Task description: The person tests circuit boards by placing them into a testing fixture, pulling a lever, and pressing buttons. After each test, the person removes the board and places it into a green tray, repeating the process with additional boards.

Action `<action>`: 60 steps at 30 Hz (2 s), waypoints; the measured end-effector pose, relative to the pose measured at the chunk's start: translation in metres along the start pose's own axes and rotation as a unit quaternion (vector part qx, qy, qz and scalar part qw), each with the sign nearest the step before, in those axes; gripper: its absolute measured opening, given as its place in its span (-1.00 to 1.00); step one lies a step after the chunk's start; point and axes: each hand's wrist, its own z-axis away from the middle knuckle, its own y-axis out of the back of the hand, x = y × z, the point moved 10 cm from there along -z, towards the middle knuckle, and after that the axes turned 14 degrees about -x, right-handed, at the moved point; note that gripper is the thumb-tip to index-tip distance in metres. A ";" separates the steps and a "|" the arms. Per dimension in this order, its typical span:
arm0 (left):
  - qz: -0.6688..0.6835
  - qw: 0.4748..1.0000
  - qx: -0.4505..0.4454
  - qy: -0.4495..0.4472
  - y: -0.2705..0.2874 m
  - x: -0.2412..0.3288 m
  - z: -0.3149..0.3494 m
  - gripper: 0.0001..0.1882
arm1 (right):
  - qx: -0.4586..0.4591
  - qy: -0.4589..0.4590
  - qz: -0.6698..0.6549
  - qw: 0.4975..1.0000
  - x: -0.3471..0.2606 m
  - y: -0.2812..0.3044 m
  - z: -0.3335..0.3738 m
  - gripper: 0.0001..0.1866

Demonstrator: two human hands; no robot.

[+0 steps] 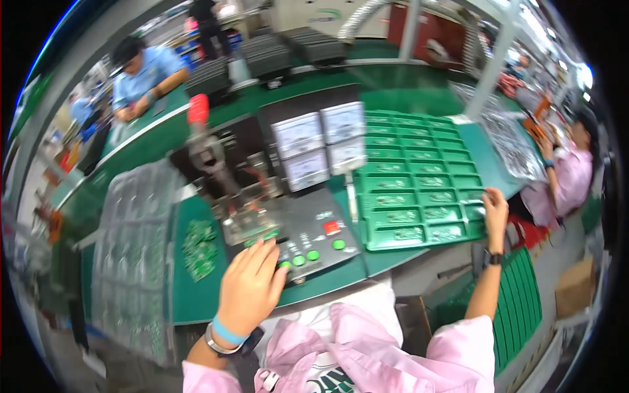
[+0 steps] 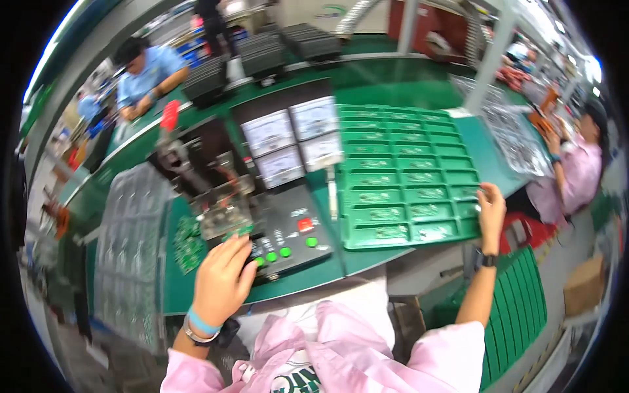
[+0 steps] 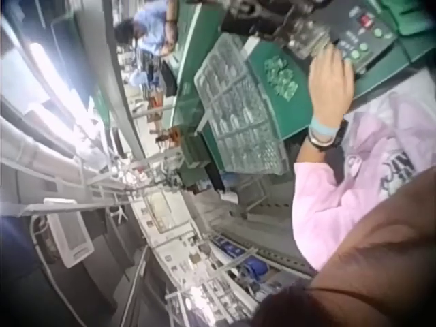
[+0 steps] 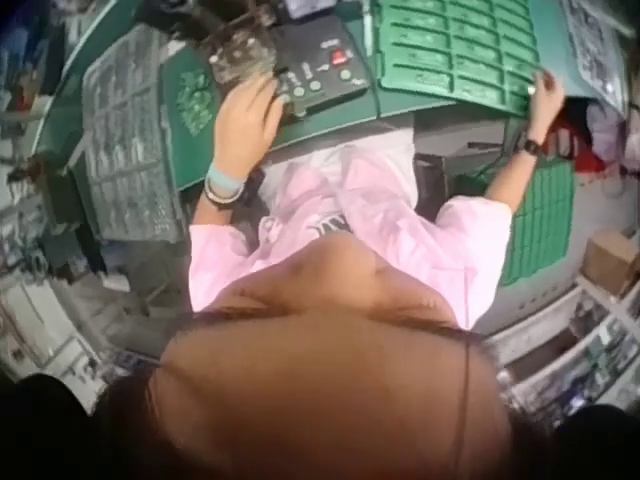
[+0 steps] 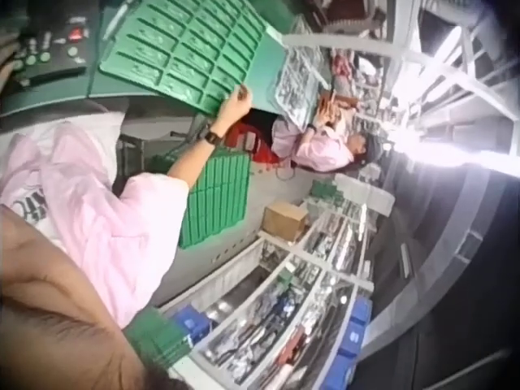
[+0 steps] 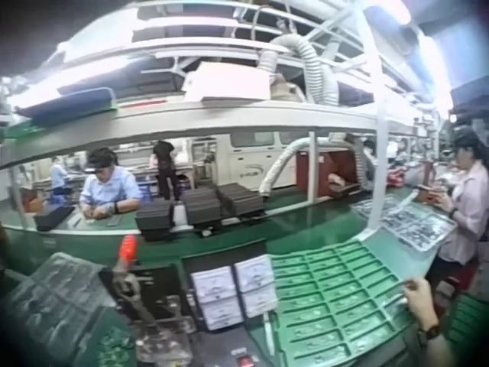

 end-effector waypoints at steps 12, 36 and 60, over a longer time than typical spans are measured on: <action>0.083 0.929 0.336 -0.134 0.128 -0.020 -0.035 -0.34 | 0.020 0.090 0.096 0.991 -0.080 -0.026 0.032 -0.83; 0.135 0.978 0.136 0.088 0.021 -0.088 0.058 -0.45 | -0.179 0.452 0.044 0.873 -0.367 -0.235 0.215 -0.58; -0.018 0.984 0.127 0.122 0.026 -0.093 0.072 -0.54 | -0.159 0.530 -0.250 0.795 -0.545 -0.208 0.059 -0.58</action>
